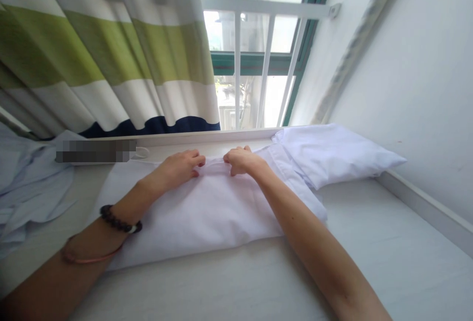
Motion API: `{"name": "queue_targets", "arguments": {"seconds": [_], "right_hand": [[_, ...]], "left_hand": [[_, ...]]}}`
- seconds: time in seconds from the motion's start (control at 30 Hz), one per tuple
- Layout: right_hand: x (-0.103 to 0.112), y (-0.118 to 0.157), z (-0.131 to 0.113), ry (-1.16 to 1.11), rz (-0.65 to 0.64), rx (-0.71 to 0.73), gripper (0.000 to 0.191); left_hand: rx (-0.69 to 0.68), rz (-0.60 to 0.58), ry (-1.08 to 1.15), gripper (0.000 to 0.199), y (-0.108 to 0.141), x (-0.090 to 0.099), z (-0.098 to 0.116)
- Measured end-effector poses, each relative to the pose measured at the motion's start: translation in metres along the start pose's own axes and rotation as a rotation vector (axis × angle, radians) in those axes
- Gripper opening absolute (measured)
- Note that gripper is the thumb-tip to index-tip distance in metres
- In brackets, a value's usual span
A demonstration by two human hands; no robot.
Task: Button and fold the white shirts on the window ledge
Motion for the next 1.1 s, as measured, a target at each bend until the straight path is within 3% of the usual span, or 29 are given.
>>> {"name": "queue_targets", "arguments": {"seconds": [0.13,0.33,0.4,0.53,0.67,0.77,0.9,1.1], "right_hand": [[0.005,0.008,-0.005,0.04,-0.006,0.011,0.026],[0.012,0.015,-0.002,-0.03,-0.029,0.045,0.023],[0.013,0.018,0.0,-0.067,-0.048,0.042,0.021],[0.016,0.024,0.004,-0.097,-0.082,0.032,0.022],[0.014,0.024,0.008,-0.116,-0.041,0.041,0.024],[0.011,0.021,0.012,-0.142,-0.019,0.027,0.022],[0.009,0.017,0.015,-0.187,0.052,0.038,0.022],[0.008,0.012,0.014,-0.368,0.208,0.216,0.019]], "left_hand": [[-0.123,0.025,0.022,0.017,0.002,-0.003,-0.006],[-0.033,-0.033,0.225,0.026,0.002,-0.002,-0.013],[-0.071,-0.045,0.293,0.03,0.003,-0.002,-0.013],[-0.245,-0.157,0.314,0.034,0.008,0.002,-0.014],[-0.259,-0.236,0.261,0.037,0.015,0.009,-0.013],[-0.216,-0.203,0.281,0.035,0.016,0.01,-0.009],[-0.1,-0.068,0.332,0.031,0.009,0.006,-0.006],[-0.111,0.071,0.476,0.032,0.003,0.003,-0.011]]}}
Point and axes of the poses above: each hand's wrist, its own y-axis away from the middle knuckle, its own x-axis out of the back of the hand, z = x × y, the point moved 1 cm from there along -y, towards the middle knuckle, and after that the axes turned 8 degrees about x, right-handed, at the moved point
